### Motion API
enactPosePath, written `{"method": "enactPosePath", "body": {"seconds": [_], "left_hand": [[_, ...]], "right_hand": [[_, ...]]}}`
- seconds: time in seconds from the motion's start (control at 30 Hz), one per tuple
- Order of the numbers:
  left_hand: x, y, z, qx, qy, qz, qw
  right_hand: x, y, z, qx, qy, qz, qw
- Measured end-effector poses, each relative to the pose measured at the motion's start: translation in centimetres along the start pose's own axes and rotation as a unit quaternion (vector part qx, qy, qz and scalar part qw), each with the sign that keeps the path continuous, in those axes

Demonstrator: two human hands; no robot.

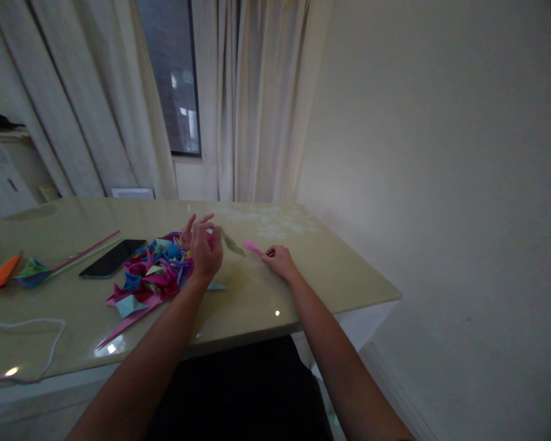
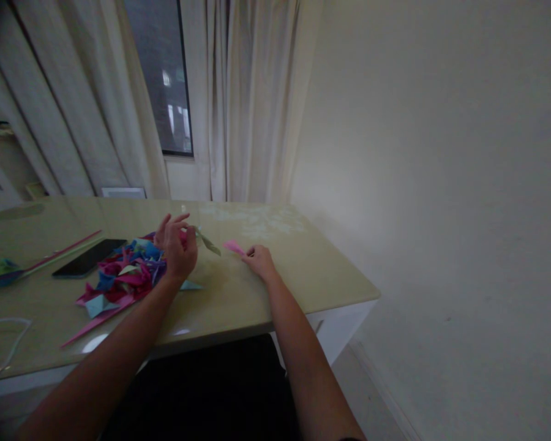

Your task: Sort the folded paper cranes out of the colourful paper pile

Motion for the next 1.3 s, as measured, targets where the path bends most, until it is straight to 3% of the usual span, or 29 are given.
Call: {"method": "enactPosePath", "body": {"seconds": [0.1, 0.27, 0.4, 0.7, 0.9, 1.0, 1.13, 1.3], "left_hand": [[-0.1, 1.1, -0.4, -0.067, 0.022, 0.070, 0.995], [-0.3, -0.7, -2.0, -0.118, 0.090, 0.042, 0.988], [-0.4, -0.9, -3.0, -0.150, 0.107, 0.062, 0.981], [-1.4, -1.7, -1.4, -0.168, 0.100, 0.037, 0.980], [-2.3, -3.0, -0.7, -0.091, 0.084, -0.030, 0.992], [-2.5, -3.2, -0.9, -0.054, 0.087, -0.040, 0.994], [-2.6, -3.5, -0.5, -0.065, 0.066, -0.059, 0.994], [-2.3, -4.2, -0.9, -0.222, 0.082, -0.053, 0.970]], "right_hand": [[0.3, 0.0, -0.2, 0.035, -0.006, 0.019, 0.999], [0.5, 0.0, -1.1, 0.076, 0.017, 0.053, 0.996], [0.1, -0.2, -2.9, 0.102, 0.067, 0.062, 0.991], [-1.7, -1.7, -8.4, 0.169, 0.186, -0.002, 0.968], [-2.3, -1.9, -10.1, 0.270, 0.238, -0.067, 0.930], [-2.2, -2.1, -10.0, 0.285, 0.216, -0.067, 0.931], [-1.4, -2.3, -7.4, 0.340, 0.084, -0.002, 0.936], [-0.2, -1.2, -3.2, 0.422, -0.011, 0.106, 0.900]]}}
Point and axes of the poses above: each hand's wrist, its own x-axis towards the middle knuckle, its own y-axis out of the back of the hand, z = x × y, the point moved 9 cm from there along x, towards the middle knuckle, and after that the axes turned 5 degrees about y, right-handed, at the moved point
